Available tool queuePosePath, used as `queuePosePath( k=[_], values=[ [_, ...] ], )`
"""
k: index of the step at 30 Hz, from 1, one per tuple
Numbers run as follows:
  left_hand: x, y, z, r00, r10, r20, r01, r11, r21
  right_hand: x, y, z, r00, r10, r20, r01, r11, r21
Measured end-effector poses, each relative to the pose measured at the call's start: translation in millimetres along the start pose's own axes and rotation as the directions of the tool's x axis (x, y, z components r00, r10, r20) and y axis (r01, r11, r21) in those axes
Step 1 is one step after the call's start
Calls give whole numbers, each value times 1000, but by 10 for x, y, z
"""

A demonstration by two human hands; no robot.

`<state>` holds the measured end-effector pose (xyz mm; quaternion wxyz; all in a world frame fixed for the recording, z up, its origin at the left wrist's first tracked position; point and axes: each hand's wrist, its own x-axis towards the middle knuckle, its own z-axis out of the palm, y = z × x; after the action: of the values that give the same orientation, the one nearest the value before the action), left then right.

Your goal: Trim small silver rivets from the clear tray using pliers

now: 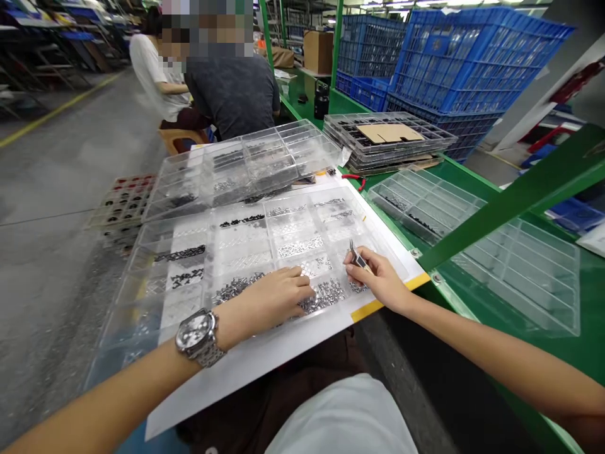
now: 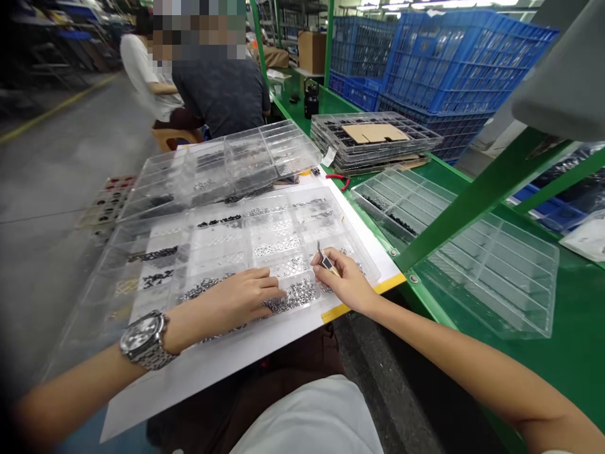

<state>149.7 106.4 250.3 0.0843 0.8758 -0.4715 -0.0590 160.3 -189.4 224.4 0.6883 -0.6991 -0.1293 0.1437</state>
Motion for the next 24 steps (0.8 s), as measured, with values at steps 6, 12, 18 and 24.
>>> queuePosePath(
  k=[6, 12, 18, 24],
  values=[
    [-103, 18, -46, 999, -46, -27, 44, 995, -94, 105, -69, -43, 973, 116, 201, -134, 988, 76],
    [-31, 49, 45, 1000, 2, -8, -2, 996, 89, 246, -66, -132, 915, 245, 321, -302, 943, 141],
    [-22, 53, 33, 999, 44, 3, -44, 992, 115, 263, -50, -133, 909, 280, 307, -350, 915, 202],
    [-60, 21, -17, 998, 61, -16, -58, 990, 126, 262, -77, -104, 910, 290, 297, -361, 907, 217]
  ],
)
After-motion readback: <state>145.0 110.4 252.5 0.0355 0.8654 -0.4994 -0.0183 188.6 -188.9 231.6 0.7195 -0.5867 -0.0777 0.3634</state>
